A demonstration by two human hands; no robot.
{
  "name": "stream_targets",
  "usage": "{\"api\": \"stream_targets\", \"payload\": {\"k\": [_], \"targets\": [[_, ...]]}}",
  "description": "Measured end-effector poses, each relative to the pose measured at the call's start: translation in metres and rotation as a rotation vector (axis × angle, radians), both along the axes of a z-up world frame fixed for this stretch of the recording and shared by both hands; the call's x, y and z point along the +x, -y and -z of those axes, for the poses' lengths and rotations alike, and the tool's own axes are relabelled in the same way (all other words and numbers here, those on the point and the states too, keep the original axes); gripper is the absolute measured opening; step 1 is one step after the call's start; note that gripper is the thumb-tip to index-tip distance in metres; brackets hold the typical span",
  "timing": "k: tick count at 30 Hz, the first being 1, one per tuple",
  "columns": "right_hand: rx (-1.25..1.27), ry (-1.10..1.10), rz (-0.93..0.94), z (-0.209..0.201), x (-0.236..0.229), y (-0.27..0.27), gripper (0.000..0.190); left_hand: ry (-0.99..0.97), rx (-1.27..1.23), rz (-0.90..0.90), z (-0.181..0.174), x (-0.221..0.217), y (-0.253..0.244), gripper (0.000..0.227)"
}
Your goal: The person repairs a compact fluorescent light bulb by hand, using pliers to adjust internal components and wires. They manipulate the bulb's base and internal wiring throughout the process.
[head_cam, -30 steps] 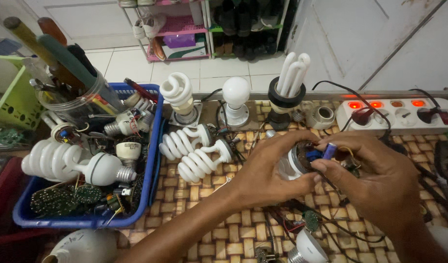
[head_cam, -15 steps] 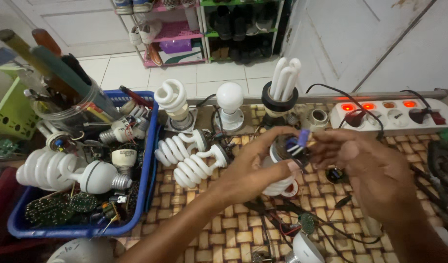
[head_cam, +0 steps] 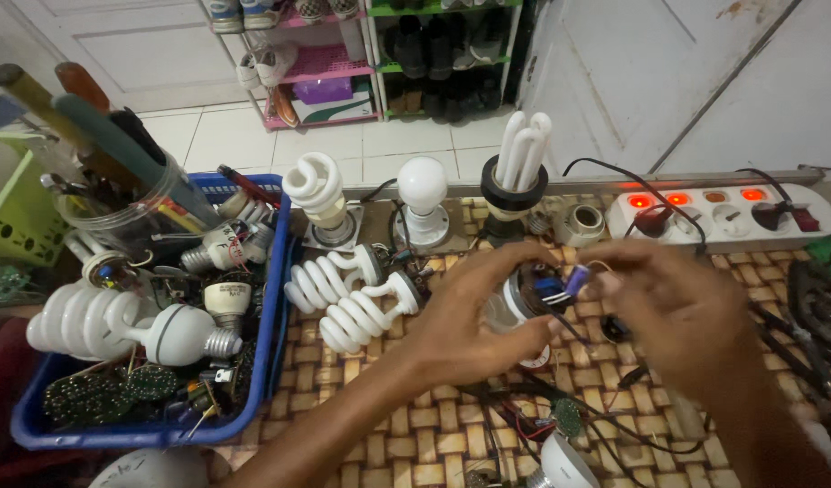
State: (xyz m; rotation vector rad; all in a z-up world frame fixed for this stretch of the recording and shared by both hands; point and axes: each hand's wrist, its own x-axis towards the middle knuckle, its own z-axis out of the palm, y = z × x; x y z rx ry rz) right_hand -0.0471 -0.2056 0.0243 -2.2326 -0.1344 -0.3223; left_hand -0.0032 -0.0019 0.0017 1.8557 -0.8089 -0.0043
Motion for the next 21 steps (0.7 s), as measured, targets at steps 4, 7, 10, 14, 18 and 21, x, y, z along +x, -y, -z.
{"api": "stream_targets", "payload": {"k": [4,7,10,14,18,21], "targets": [[0.361,-0.203,-0.017,-0.013,0.004,0.006,0.045,0.070,-0.037,-0.031,0.010,0.001,0.005,0.057],[0.090,-0.180,-0.115,-0.003,0.002,0.000,0.062,0.160,0.006,-0.046,0.022,0.002,0.007,0.061],[0.020,0.098,-0.164,0.011,0.004,-0.005,0.033,0.136,0.070,-0.048,0.026,0.003,0.008,0.069],[-0.023,0.087,-0.157,0.014,0.007,-0.001,0.030,0.240,-0.051,-0.037,0.025,0.006,0.007,0.059],[-0.079,0.055,-0.134,0.017,0.008,0.004,0.025,0.264,-0.102,-0.019,0.027,0.006,0.007,0.053],[-0.036,0.078,-0.154,0.014,0.007,-0.002,0.023,0.272,-0.034,0.001,0.033,0.008,0.008,0.060]]}}
